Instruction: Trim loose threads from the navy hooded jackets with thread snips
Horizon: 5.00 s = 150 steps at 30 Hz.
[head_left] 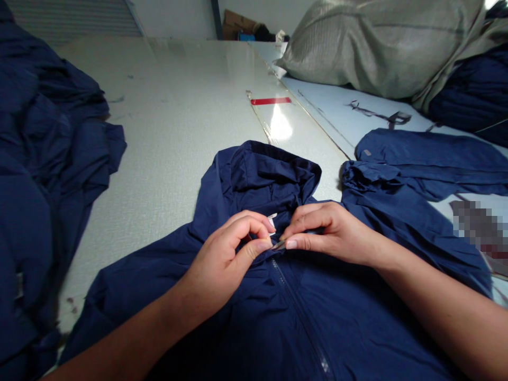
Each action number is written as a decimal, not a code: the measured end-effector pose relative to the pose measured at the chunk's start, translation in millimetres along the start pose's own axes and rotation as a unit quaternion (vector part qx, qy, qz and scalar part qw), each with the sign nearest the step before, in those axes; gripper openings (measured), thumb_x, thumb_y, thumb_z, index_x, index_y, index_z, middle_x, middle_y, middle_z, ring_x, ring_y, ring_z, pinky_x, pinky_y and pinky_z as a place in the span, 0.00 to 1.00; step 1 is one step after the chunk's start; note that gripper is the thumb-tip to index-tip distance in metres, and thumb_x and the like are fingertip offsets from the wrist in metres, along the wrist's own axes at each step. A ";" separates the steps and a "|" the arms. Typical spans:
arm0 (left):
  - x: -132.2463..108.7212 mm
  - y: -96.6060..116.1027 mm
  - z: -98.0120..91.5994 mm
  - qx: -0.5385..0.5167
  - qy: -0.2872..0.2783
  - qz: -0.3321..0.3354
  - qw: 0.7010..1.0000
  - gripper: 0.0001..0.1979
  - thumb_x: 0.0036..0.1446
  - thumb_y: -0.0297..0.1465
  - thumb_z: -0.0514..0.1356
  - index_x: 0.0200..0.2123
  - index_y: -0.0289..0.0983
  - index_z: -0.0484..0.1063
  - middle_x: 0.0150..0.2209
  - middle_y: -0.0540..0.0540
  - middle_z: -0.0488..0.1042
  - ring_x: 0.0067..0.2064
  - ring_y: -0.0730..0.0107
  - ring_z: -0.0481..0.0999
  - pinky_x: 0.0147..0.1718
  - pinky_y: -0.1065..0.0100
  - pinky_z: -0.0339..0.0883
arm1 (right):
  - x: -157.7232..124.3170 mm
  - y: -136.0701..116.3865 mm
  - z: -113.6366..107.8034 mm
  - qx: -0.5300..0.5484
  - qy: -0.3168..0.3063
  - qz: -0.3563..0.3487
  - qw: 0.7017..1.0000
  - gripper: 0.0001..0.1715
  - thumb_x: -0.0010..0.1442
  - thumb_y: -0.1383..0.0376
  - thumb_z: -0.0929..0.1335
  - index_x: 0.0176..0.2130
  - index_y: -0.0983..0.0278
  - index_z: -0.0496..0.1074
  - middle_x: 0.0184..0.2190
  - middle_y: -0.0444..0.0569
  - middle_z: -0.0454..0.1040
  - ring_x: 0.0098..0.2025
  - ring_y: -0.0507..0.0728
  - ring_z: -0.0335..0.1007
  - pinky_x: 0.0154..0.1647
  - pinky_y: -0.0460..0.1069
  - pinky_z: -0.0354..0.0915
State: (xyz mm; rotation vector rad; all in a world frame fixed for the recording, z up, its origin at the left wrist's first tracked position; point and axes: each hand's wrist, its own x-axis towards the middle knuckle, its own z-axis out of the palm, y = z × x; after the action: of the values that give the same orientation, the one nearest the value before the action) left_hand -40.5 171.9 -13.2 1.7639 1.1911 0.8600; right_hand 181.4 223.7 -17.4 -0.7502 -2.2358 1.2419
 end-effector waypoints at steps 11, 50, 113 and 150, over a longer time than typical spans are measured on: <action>-0.9 0.6 -1.1 0.000 -0.001 0.001 1.000 0.08 0.64 0.29 0.56 0.31 0.39 0.70 0.42 0.48 0.74 0.46 0.69 0.73 0.49 0.69 0.63 | 0.2 -1.9 -0.6 -0.001 0.001 0.015 1.000 0.09 0.62 0.61 0.72 0.37 0.64 0.82 0.32 0.48 0.78 0.34 0.51 0.74 0.36 0.44 0.67; 4.3 -0.4 -18.6 -0.342 0.135 -0.201 0.908 0.09 0.61 0.33 0.62 0.40 0.33 0.75 0.38 0.41 0.83 0.40 0.62 0.83 0.45 0.63 0.75 | 3.0 32.9 -9.5 0.207 0.304 0.216 0.904 0.27 0.50 0.46 0.75 0.39 0.65 0.81 0.26 0.45 0.69 0.22 0.47 0.52 0.18 0.44 0.47; 0.6 2.0 4.2 -0.143 -0.015 -0.216 0.966 0.16 0.50 0.43 0.67 0.34 0.38 0.69 0.31 0.51 0.77 0.33 0.68 0.76 0.34 0.67 0.69 | -18.1 -21.8 -22.8 -0.258 -0.004 -0.016 0.966 0.09 0.61 0.69 0.68 0.39 0.63 0.79 0.36 0.53 0.79 0.36 0.57 0.76 0.37 0.48 0.67; -4.8 6.3 11.7 -0.278 0.023 -0.244 0.929 0.16 0.47 0.34 0.71 0.39 0.37 0.73 0.31 0.52 0.79 0.31 0.74 0.76 0.33 0.72 0.68 | -11.5 0.9 -9.6 -0.156 0.043 -0.102 0.982 0.16 0.60 0.59 0.72 0.46 0.65 0.78 0.37 0.51 0.80 0.36 0.54 0.74 0.38 0.47 0.68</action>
State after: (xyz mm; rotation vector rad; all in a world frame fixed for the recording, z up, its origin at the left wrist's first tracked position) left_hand -29.5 163.1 -13.0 0.9405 1.1925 0.8287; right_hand 196.2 222.4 -15.1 -0.6501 -2.3934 0.7590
